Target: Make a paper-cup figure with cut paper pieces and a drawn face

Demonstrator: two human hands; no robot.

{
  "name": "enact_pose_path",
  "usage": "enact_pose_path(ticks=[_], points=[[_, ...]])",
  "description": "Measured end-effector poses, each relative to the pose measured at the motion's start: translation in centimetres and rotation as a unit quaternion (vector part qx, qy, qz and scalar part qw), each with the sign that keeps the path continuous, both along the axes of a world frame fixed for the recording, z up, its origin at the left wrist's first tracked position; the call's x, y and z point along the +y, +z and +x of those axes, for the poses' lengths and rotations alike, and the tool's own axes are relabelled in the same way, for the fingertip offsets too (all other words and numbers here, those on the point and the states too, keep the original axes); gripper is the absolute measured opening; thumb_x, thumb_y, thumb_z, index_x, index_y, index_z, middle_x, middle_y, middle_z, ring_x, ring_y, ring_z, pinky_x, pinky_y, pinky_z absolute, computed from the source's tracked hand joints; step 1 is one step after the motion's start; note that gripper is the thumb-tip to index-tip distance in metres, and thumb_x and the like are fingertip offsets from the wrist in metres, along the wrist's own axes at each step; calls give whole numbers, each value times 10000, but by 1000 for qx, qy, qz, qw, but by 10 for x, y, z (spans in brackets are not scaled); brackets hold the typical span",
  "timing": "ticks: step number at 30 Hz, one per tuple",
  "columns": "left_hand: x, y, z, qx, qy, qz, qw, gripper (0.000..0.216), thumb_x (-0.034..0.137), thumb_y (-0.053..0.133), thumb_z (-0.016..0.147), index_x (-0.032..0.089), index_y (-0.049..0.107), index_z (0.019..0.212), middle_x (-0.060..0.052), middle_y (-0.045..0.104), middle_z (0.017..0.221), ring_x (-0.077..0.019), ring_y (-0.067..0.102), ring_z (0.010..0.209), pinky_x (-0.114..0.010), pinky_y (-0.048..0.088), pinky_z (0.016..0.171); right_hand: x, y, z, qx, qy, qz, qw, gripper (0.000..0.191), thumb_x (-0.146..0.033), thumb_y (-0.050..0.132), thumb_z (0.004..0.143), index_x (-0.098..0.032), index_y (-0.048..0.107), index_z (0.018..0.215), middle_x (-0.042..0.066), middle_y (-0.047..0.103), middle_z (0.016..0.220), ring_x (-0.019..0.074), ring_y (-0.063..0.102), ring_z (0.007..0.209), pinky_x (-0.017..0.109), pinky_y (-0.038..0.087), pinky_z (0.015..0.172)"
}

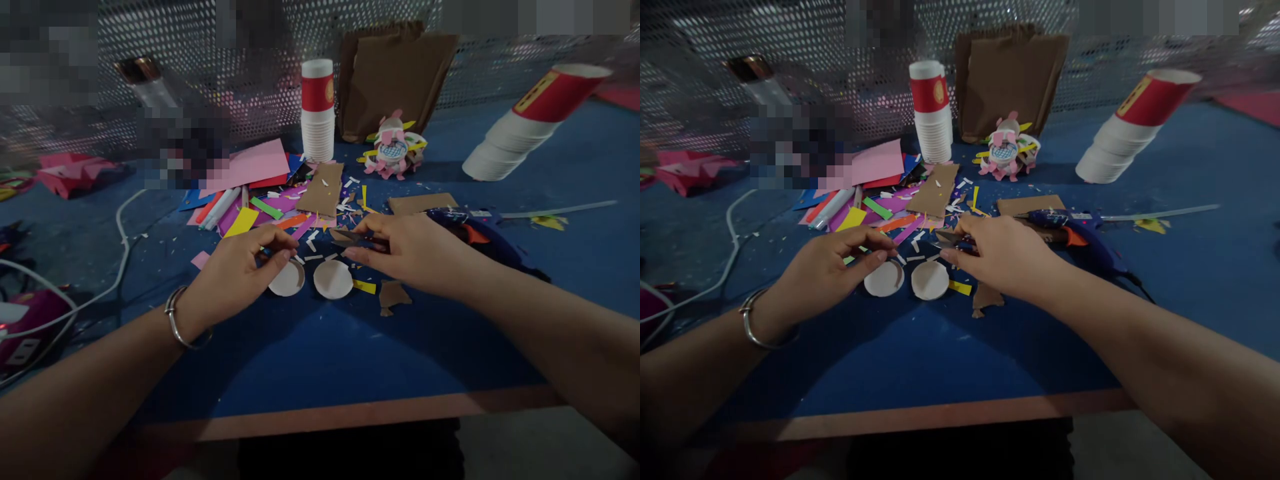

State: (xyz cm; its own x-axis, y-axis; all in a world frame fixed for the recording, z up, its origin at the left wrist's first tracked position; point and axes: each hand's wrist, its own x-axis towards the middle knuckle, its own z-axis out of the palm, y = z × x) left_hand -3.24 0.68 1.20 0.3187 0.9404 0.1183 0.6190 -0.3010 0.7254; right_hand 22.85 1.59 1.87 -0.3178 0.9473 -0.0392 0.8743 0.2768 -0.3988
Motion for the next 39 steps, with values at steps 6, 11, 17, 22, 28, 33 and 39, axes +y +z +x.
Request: enact_pose_path(ticks=[6,11,17,22,28,33,39], points=[[-13,-1,4,42,-56,41,997,332,348,794,832,259,757,1149,-65,718,1109,-250,625,929,-319,459,818,-8,3,-4,-103,-5,26,994,466,-555,542,956,-202,659,1237,76,706,760,260,636,685,314,255,553],[-20,-3,8,122,-127,63,982,543,434,774,847,238,645,1337,-123,640,1307,-338,570,1209,-457,441,1044,-16,3,-7,-144,24,29,989,460,-533,522,980,-190,642,1262,93,740,774,296,681,743,311,250,564],[-18,-11,22,197,-135,122,963,646,589,732,847,163,615,1318,-146,601,1232,-338,549,1149,-532,491,997,-20,3,-11,-159,45,19,986,389,-448,495,1012,-189,621,1274,72,746,784,276,711,746,301,241,562],[-16,-11,28,186,-143,143,961,409,393,743,860,136,638,1160,-130,610,1161,-308,562,1098,-502,504,963,-21,3,-11,-131,50,23,990,393,-430,518,992,-187,637,1276,64,756,796,262,721,751,296,282,562],[-12,-9,21,186,-137,133,964,370,339,736,844,151,631,1146,-106,639,1128,-288,586,1067,-482,506,957,-19,5,-9,-119,25,17,992,415,-468,529,989,-222,632,1307,29,714,713,227,664,658,285,293,553],[-10,-10,15,184,-103,124,970,445,382,735,859,146,620,1218,-126,639,1194,-308,590,1149,-495,497,1014,-12,4,-6,-153,14,12,988,395,-482,521,988,-215,644,1252,39,720,728,224,658,663,284,287,537],[-11,-14,25,189,-109,101,971,761,709,716,794,154,608,1303,-143,607,1220,-344,562,1163,-544,495,1013,-8,0,-4,-158,1,13,987,436,-510,486,993,-237,638,1296,55,750,783,256,694,721,299,319,562]])
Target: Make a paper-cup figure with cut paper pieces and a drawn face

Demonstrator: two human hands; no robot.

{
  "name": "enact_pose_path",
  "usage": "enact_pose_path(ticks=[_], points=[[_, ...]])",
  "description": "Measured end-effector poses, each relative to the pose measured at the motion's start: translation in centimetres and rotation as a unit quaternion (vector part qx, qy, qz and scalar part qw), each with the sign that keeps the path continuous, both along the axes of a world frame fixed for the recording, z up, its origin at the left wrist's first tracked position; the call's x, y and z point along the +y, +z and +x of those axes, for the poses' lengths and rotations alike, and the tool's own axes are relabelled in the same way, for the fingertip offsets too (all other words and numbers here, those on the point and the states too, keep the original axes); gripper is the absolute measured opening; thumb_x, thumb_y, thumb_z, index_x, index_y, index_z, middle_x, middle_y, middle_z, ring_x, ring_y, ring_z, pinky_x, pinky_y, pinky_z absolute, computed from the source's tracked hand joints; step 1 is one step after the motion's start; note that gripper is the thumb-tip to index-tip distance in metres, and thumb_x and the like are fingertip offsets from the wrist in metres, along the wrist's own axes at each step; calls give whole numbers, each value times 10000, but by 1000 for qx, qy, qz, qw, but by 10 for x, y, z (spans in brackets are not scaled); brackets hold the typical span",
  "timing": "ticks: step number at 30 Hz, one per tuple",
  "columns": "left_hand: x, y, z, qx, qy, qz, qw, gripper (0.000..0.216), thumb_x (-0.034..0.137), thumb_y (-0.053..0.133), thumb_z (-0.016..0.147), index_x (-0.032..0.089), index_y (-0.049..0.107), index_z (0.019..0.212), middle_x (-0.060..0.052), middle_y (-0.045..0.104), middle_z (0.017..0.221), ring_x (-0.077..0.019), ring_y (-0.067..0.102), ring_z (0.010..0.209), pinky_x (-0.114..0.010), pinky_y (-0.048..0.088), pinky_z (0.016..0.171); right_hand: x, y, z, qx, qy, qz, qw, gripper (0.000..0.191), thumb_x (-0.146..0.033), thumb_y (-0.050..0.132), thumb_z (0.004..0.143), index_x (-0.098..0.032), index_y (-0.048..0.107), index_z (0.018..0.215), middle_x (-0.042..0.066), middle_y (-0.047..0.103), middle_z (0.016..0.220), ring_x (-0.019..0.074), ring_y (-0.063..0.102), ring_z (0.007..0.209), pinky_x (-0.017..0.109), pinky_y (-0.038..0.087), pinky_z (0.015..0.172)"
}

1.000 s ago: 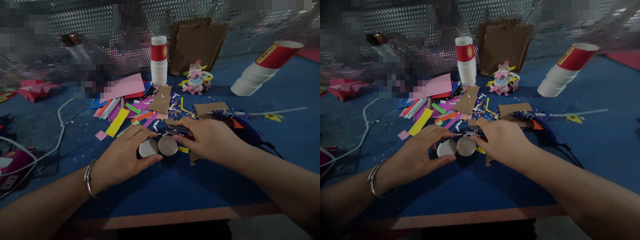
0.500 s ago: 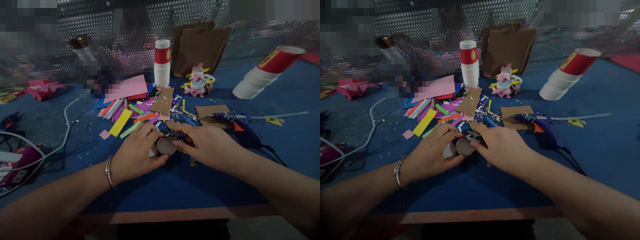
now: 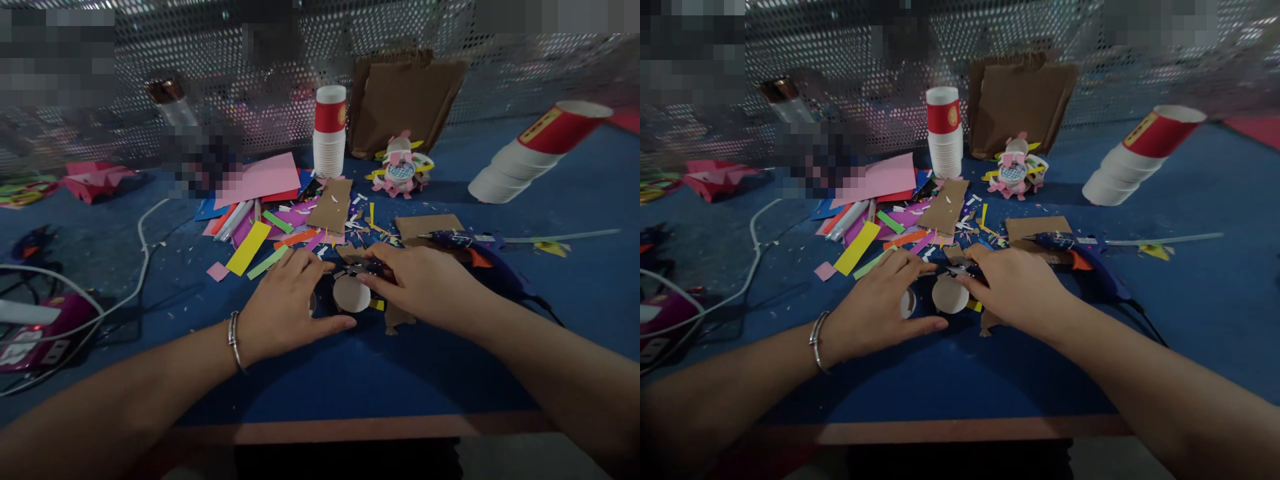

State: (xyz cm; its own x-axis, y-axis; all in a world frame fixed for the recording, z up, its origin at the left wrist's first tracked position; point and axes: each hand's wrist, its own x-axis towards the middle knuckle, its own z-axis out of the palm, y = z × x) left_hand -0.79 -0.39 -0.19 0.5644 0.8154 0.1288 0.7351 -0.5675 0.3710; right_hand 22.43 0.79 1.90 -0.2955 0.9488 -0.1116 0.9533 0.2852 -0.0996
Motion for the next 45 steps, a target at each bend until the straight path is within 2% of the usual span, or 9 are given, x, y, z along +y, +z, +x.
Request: enact_pose_path(ticks=[7,13,19,24,28,32,35,38,45], points=[[-1,-6,10,8,-11,31,999,715,707,717,790,149,638,1229,-117,622,1139,-330,554,1073,-535,497,963,0,-1,-1,-26,-5,8,1000,465,-520,457,994,-220,630,1305,93,778,854,313,727,798,322,324,576],[-2,-5,14,29,-7,33,999,439,499,717,854,172,655,1141,-105,636,1138,-326,554,1102,-511,500,953,2,-2,-1,-4,-11,-7,1000,455,-525,476,984,-231,631,1295,72,757,796,285,708,752,306,308,569],[5,-1,-1,21,9,61,998,462,554,687,885,174,668,1146,-105,650,1121,-327,578,1087,-518,505,941,3,2,1,15,-22,-24,999,451,-535,482,979,-214,637,1255,74,746,803,262,693,739,301,328,576],[15,-5,-12,-1,19,72,997,525,579,618,937,171,672,1264,-121,663,1105,-329,604,1082,-522,512,952,3,5,2,-26,-12,-23,999,436,-521,442,990,-190,639,1194,98,745,818,278,693,736,308,306,553],[19,-8,-15,-42,0,57,997,432,462,587,989,171,654,1301,-118,700,1109,-285,640,1081,-461,534,957,0,7,2,-54,1,-13,998,466,-517,417,1004,-185,620,1259,114,758,834,302,706,746,311,280,543],[28,-2,-25,-76,39,59,995,326,305,492,1029,167,677,1258,-113,727,1171,-251,654,1097,-425,529,971,-3,8,3,-73,7,-8,997,439,-497,442,1006,-190,630,1257,114,765,861,308,711,782,315,272,546],[39,7,-39,-57,72,57,994,353,236,419,1017,156,714,1193,-113,756,1105,-263,679,1044,-434,535,940,-4,10,3,-83,13,-9,996,435,-482,449,1012,-187,622,1281,114,771,891,324,720,824,323,280,560],[47,14,-52,-25,103,54,993,321,250,450,988,182,733,1122,-101,762,1141,-278,687,1067,-437,524,957,-6,12,2,-93,14,-14,995,436,-473,457,1018,-179,608,1302,115,776,931,340,732,863,330,273,563],[50,8,-59,63,99,68,991,266,322,520,957,179,723,1052,-107,721,1028,-280,657,994,-429,520,899,-8,12,2,-96,24,-10,995,405,-461,465,1014,-176,617,1259,110,780,942,344,738,885,325,255,559]])
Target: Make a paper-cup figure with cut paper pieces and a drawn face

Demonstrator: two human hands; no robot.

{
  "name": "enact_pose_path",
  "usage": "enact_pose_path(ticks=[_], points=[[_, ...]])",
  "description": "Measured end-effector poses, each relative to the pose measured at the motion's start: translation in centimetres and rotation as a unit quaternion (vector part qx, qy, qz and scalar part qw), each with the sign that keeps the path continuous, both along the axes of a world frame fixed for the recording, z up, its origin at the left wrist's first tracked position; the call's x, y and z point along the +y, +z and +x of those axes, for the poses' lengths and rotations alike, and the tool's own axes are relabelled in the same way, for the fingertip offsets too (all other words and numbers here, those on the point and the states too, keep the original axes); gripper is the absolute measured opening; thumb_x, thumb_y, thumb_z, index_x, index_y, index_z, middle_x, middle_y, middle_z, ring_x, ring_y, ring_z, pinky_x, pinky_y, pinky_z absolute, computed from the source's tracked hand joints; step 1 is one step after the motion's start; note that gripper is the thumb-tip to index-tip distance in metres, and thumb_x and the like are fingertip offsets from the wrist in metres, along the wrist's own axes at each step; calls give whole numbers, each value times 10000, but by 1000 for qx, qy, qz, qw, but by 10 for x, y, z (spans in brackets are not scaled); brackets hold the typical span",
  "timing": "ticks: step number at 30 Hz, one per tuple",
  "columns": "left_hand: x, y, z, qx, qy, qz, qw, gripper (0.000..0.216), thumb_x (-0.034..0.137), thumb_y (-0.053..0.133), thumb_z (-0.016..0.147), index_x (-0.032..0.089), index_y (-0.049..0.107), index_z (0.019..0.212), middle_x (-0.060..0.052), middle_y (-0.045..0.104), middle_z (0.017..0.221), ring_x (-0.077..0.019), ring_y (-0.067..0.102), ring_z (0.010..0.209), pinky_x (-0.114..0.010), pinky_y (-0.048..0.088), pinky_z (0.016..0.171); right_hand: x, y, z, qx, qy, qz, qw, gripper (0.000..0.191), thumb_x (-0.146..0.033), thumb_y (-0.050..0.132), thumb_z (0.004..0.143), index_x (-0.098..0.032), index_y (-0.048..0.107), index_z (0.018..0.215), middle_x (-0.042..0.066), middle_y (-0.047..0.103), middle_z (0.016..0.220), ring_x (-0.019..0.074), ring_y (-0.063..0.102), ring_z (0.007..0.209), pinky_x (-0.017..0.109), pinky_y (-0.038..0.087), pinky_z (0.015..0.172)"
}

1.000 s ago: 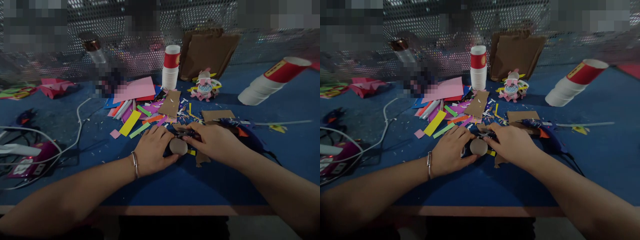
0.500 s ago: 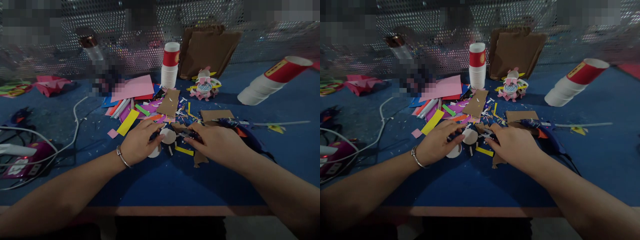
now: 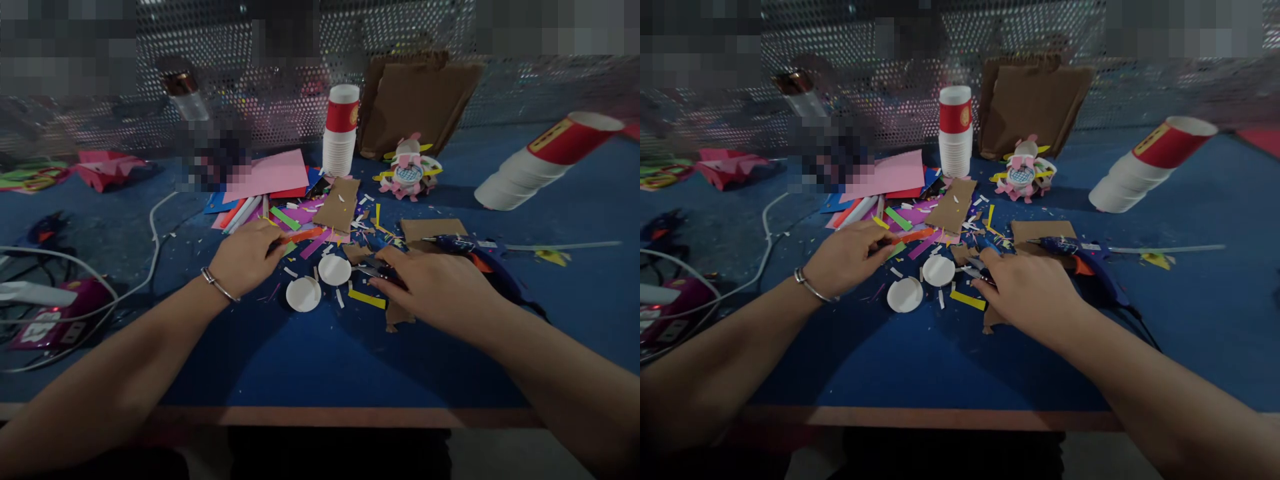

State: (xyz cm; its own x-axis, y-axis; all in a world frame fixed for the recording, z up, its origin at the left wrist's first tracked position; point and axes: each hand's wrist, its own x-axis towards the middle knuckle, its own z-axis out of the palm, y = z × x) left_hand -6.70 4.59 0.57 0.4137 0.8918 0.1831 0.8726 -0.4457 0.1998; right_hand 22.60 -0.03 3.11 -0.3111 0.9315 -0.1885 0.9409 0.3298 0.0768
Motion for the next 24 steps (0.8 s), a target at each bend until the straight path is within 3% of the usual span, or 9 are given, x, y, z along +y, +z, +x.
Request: enact_pose_path(ticks=[8,11,15,20,24], points=[[3,-6,5,-19,19,-15,1000,294,398,591,917,185,675,1102,-128,665,1141,-302,625,1074,-462,503,940,-2,0,0,-8,0,5,1000,425,-476,465,1008,-177,615,1269,121,779,934,330,738,841,314,259,540],[9,-8,6,-37,19,-21,999,218,379,595,906,193,665,996,-111,662,1076,-290,612,1030,-447,490,908,-2,-2,0,-8,3,16,1000,420,-481,471,1003,-181,620,1256,117,777,945,334,737,862,314,265,544],[12,-8,6,-62,17,-33,997,163,358,646,876,196,632,870,-72,658,920,-233,593,832,-377,460,769,-3,-4,1,-11,10,24,1000,389,-492,487,1000,-193,619,1210,101,775,942,328,733,874,309,230,536],[12,-9,8,-115,28,-45,992,140,323,700,846,202,628,838,-15,644,756,-175,546,687,-307,386,647,-5,-4,0,-14,16,37,999,376,-489,487,1006,-185,618,1184,117,778,947,313,725,857,302,231,535],[12,-7,8,-205,37,-62,976,140,295,739,807,190,658,852,-13,680,766,-154,578,676,-288,428,642,-6,-3,0,-17,23,50,998,387,-487,494,998,-189,631,1204,116,764,877,311,720,820,303,261,530]])
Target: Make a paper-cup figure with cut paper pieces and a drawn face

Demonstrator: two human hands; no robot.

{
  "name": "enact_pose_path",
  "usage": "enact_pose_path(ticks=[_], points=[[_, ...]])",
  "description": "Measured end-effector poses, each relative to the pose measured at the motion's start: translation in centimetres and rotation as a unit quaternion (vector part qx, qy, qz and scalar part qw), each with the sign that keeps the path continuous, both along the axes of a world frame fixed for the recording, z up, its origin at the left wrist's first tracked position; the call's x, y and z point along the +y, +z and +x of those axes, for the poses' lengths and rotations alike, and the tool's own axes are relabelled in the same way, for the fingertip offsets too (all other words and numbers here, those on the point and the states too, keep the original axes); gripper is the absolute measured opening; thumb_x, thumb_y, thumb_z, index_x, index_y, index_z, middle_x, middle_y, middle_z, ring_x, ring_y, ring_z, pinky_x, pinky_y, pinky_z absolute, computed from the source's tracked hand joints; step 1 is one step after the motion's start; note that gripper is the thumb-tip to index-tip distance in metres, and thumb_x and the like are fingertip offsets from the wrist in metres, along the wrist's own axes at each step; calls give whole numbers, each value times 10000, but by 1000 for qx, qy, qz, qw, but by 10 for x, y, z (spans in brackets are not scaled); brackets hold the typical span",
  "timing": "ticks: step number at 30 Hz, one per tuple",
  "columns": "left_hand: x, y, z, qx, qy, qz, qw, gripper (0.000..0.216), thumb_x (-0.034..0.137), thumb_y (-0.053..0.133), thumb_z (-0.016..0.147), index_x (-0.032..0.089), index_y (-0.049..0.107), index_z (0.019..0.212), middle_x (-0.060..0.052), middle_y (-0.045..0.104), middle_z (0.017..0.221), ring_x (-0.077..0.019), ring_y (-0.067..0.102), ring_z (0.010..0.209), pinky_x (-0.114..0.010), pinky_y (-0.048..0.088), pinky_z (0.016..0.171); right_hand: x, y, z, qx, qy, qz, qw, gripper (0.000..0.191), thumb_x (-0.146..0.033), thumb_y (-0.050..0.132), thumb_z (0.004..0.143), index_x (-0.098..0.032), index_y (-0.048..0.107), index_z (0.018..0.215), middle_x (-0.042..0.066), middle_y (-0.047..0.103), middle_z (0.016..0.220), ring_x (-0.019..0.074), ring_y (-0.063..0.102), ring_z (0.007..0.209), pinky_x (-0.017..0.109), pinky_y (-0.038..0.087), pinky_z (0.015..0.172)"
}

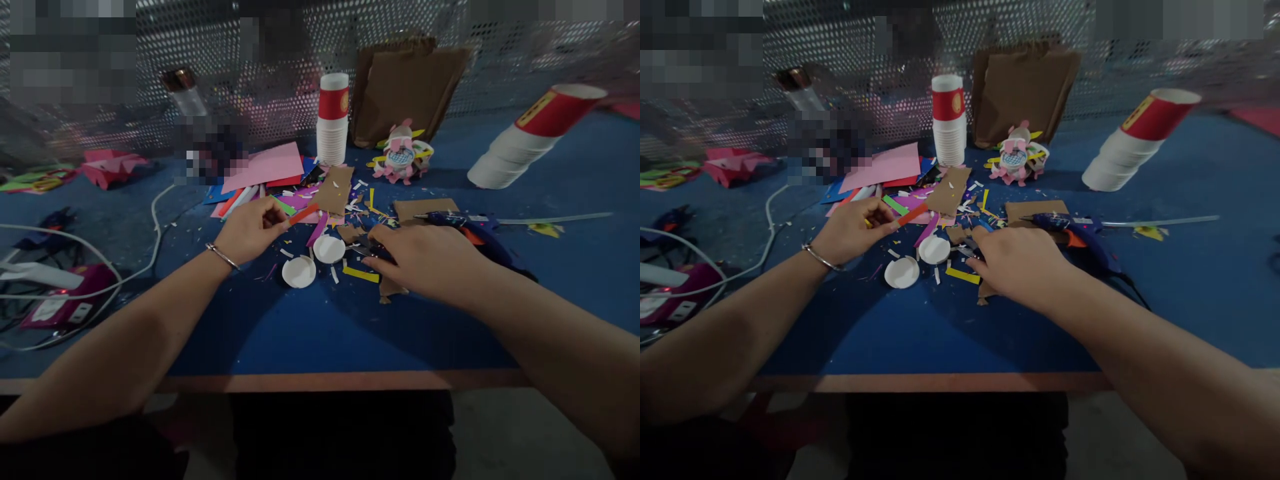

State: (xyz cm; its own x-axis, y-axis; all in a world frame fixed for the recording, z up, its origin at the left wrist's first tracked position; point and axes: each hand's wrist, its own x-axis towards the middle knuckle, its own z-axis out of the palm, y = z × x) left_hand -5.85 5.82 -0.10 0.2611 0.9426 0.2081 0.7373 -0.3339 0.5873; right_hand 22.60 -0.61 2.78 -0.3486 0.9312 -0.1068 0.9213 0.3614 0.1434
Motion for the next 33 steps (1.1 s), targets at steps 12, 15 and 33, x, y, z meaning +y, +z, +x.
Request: enact_pose_path(ticks=[12,15,33], points=[[-10,6,5,-203,20,-116,972,224,234,797,749,164,669,919,-37,735,823,-148,687,751,-301,554,724,-1,0,1,-21,8,26,999,436,-543,492,996,-189,661,1187,150,771,911,348,725,822,336,341,577],[-11,8,6,-182,33,-99,978,223,195,807,743,146,698,932,-34,735,778,-142,677,730,-297,531,727,-1,1,1,-23,4,40,999,439,-540,484,994,-181,662,1174,151,766,872,331,712,768,331,327,564],[4,5,-4,-322,80,-71,941,153,191,780,696,178,652,779,-7,695,748,-125,652,689,-249,493,657,-1,8,-1,36,4,59,998,399,-536,472,986,-204,687,1043,109,742,861,275,645,732,313,257,570]])
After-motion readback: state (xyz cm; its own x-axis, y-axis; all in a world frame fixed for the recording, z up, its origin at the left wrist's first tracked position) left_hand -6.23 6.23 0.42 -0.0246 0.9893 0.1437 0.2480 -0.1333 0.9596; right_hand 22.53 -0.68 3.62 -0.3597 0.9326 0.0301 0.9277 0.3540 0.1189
